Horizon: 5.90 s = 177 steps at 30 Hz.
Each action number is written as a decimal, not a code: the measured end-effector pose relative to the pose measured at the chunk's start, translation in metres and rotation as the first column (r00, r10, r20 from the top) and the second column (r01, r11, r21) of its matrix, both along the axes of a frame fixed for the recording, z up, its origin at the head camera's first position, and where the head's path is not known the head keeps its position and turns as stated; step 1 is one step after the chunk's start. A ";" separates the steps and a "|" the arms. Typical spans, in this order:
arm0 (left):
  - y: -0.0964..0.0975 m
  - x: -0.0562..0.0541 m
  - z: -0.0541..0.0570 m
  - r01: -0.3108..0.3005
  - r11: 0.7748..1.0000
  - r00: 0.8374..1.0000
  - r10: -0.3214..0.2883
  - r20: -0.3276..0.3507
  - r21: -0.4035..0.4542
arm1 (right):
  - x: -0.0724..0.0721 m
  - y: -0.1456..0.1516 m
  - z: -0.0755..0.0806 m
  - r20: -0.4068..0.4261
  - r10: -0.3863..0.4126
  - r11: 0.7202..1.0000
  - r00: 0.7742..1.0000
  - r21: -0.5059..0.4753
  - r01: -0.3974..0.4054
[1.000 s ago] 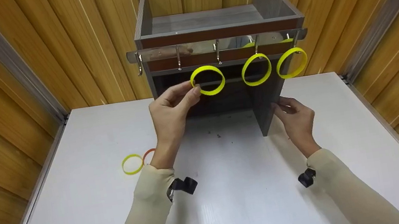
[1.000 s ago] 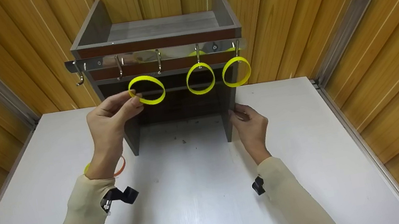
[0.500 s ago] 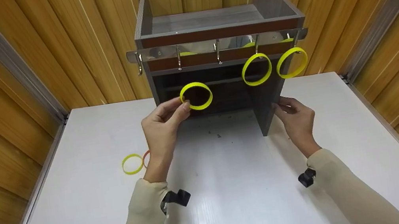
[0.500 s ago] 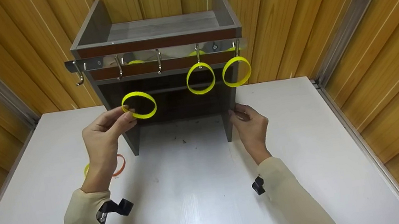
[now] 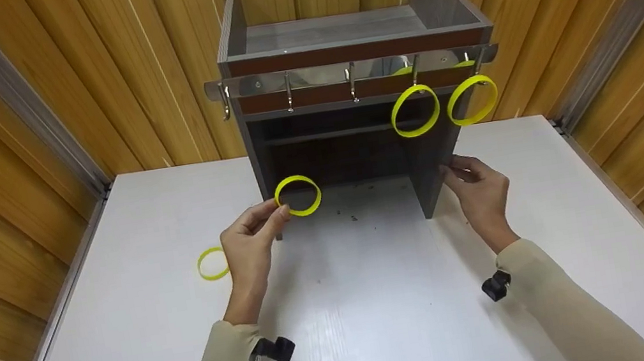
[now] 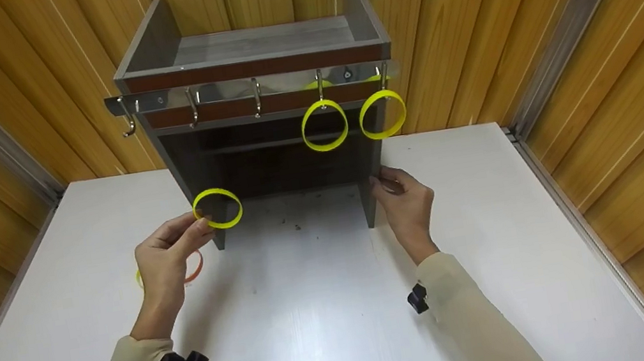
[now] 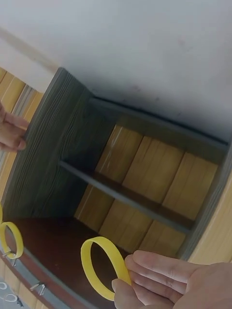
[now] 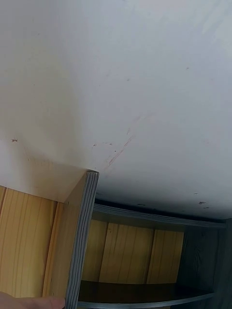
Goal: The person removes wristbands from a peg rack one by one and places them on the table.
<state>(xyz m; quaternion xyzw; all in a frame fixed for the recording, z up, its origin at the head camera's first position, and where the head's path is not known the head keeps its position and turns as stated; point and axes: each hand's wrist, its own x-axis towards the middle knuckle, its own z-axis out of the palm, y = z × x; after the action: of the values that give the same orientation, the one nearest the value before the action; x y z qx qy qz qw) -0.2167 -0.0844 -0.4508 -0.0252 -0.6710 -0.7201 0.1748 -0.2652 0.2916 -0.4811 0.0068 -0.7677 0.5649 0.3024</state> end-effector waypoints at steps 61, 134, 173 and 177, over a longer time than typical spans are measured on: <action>-0.148 0.014 -0.076 -0.318 0.944 0.915 0.281 0.288 0.090 | 0.000 -0.001 0.000 0.012 -0.008 1.000 1.000 0.007 0.008; -0.184 0.018 -0.081 -0.313 0.921 0.829 0.385 0.406 -0.234 | 0.008 -0.008 0.011 0.012 0.004 1.000 1.000 0.031 -0.005; -0.075 0.002 -0.015 -0.144 0.988 0.987 0.148 0.064 -0.059 | 0.001 -0.001 0.001 0.019 0.012 1.000 1.000 -0.015 -0.011; -0.063 -0.001 -0.010 -0.127 0.990 0.990 0.130 0.049 -0.061 | 0.001 -0.001 0.001 0.038 0.002 1.000 0.999 -0.013 -0.002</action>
<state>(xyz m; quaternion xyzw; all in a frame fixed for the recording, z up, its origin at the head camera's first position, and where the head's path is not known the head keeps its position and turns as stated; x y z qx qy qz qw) -0.2179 -0.1478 -0.4609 0.0319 -0.6962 -0.6881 0.2021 -0.2637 0.2908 -0.4800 -0.0050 -0.7696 0.5701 0.2874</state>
